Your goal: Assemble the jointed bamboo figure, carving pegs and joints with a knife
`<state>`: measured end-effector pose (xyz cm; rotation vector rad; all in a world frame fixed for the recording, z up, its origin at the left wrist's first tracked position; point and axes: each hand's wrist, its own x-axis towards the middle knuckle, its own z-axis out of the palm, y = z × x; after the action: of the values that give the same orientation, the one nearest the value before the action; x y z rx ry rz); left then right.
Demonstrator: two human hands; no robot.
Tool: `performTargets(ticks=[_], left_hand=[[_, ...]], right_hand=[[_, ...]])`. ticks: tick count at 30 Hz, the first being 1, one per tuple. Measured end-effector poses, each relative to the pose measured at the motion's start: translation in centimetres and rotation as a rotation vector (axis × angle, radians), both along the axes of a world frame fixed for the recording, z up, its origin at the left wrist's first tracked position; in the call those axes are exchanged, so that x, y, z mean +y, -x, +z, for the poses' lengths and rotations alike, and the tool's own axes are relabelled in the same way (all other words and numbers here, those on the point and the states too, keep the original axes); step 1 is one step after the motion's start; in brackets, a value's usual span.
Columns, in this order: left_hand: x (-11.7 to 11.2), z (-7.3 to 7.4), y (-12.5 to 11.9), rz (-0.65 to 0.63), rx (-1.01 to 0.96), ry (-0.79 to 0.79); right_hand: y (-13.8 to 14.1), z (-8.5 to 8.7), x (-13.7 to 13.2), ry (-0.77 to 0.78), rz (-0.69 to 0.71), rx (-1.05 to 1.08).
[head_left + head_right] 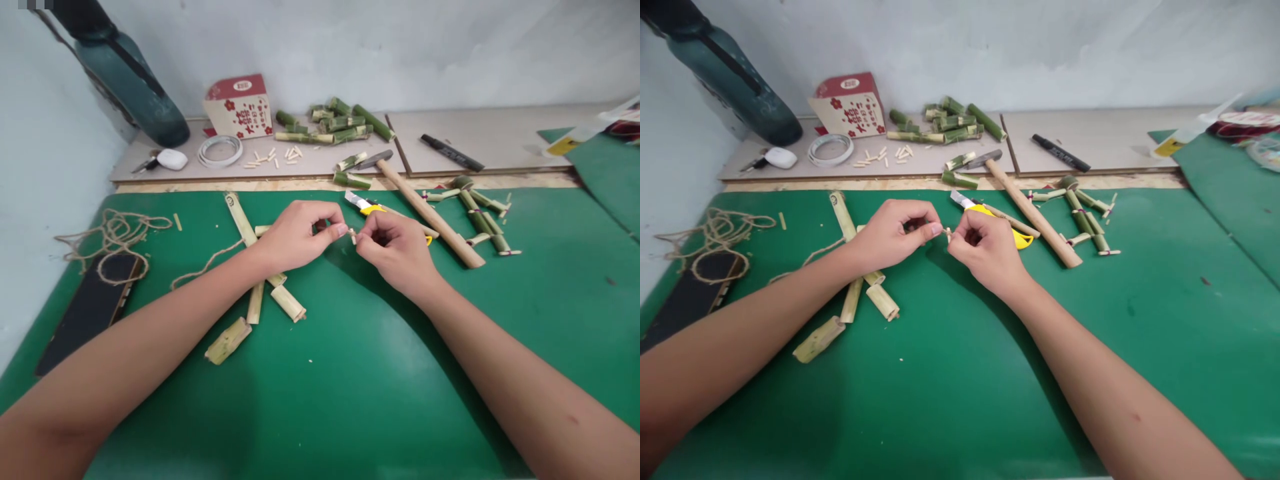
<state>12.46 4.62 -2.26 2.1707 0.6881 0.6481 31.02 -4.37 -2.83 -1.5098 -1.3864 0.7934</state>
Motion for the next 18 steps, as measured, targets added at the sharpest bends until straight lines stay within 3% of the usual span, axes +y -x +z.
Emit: performTargets(ticks=[18], left_hand=[[0.17, 0.02, 0.14, 0.008, -0.05, 0.016]], right_hand=[[-0.1, 0.04, 0.0, -0.029, -0.019, 0.067]])
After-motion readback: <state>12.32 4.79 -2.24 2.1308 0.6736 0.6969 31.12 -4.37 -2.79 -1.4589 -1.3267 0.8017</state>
